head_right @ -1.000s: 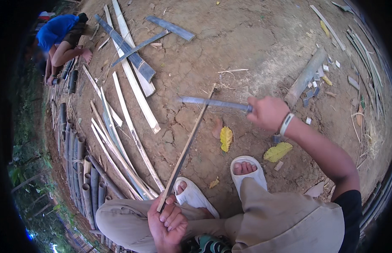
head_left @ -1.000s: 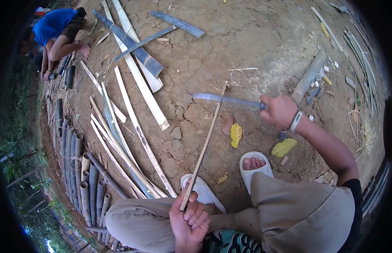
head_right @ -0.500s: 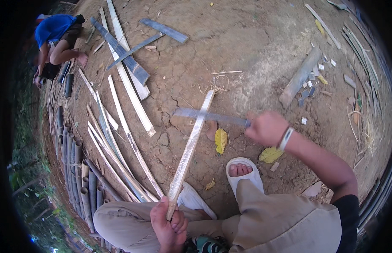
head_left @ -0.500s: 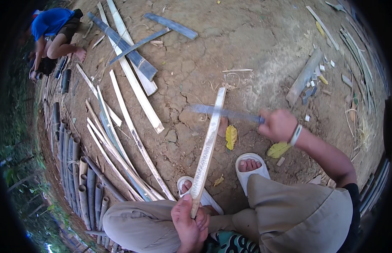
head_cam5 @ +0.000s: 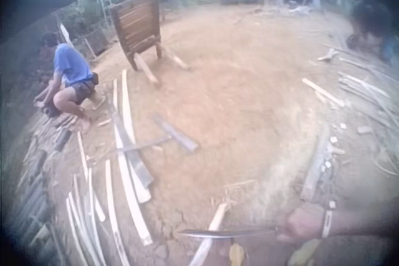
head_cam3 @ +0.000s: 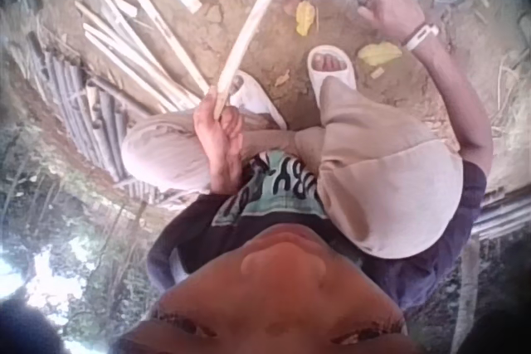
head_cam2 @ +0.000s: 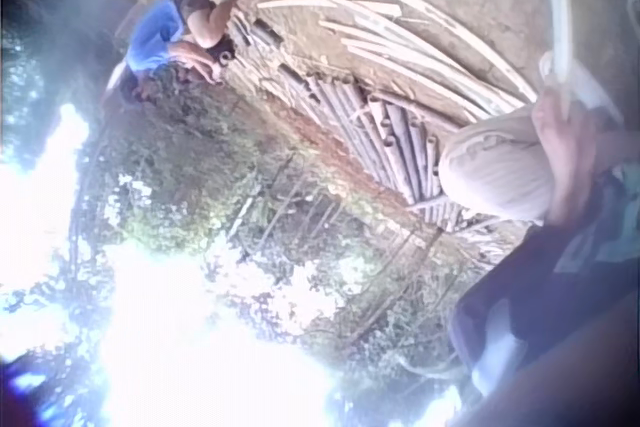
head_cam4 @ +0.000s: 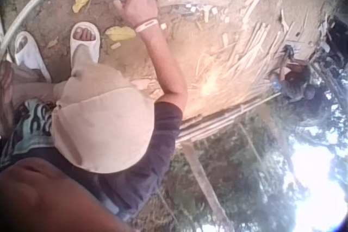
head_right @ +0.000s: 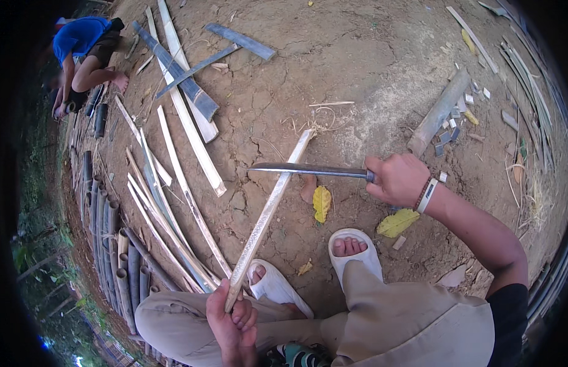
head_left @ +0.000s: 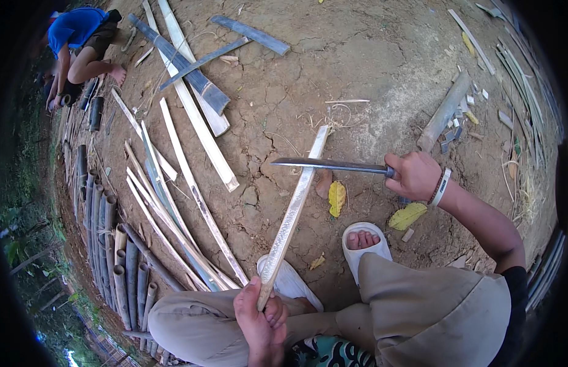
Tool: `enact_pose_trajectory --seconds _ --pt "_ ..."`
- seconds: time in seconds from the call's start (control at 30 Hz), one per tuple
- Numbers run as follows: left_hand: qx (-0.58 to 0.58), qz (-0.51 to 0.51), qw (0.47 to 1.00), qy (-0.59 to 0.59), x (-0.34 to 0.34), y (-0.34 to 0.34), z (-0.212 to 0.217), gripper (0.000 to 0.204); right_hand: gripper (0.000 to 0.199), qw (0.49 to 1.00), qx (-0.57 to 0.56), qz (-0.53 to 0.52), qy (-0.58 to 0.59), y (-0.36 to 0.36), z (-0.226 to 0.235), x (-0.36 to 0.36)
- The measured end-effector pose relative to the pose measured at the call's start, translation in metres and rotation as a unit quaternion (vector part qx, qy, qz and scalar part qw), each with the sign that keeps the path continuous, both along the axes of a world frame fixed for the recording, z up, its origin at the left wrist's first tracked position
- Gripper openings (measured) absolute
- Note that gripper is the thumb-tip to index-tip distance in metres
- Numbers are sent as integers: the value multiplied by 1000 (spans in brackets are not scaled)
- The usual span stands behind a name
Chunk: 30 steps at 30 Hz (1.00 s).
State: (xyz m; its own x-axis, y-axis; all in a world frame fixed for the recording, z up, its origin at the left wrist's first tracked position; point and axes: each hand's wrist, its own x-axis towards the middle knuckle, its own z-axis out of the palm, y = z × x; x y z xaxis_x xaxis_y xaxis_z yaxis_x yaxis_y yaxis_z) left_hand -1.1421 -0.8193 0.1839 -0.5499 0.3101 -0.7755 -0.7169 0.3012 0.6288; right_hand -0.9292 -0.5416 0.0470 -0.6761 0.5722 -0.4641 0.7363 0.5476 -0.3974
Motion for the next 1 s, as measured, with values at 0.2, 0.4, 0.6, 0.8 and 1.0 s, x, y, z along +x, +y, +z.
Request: enact_pose_trajectory --seconds 0.2,0.4,0.6,0.8,1.0 --pt "-3 12 1000 27 -4 0 -3 35 22 998 49 -26 4 11 -20 19" --pt "-7 -25 993 115 7 4 -6 31 25 999 -25 -44 -8 -12 -10 19" --pt "16 -49 993 107 3 1 -6 28 25 989 -35 103 96 -52 18 0" --pt "8 -23 994 103 0 1 -6 28 24 999 -1 -12 41 -21 -13 4" --pt "11 1 995 99 0 -2 -12 26 21 995 15 -94 -12 -9 -30 12"
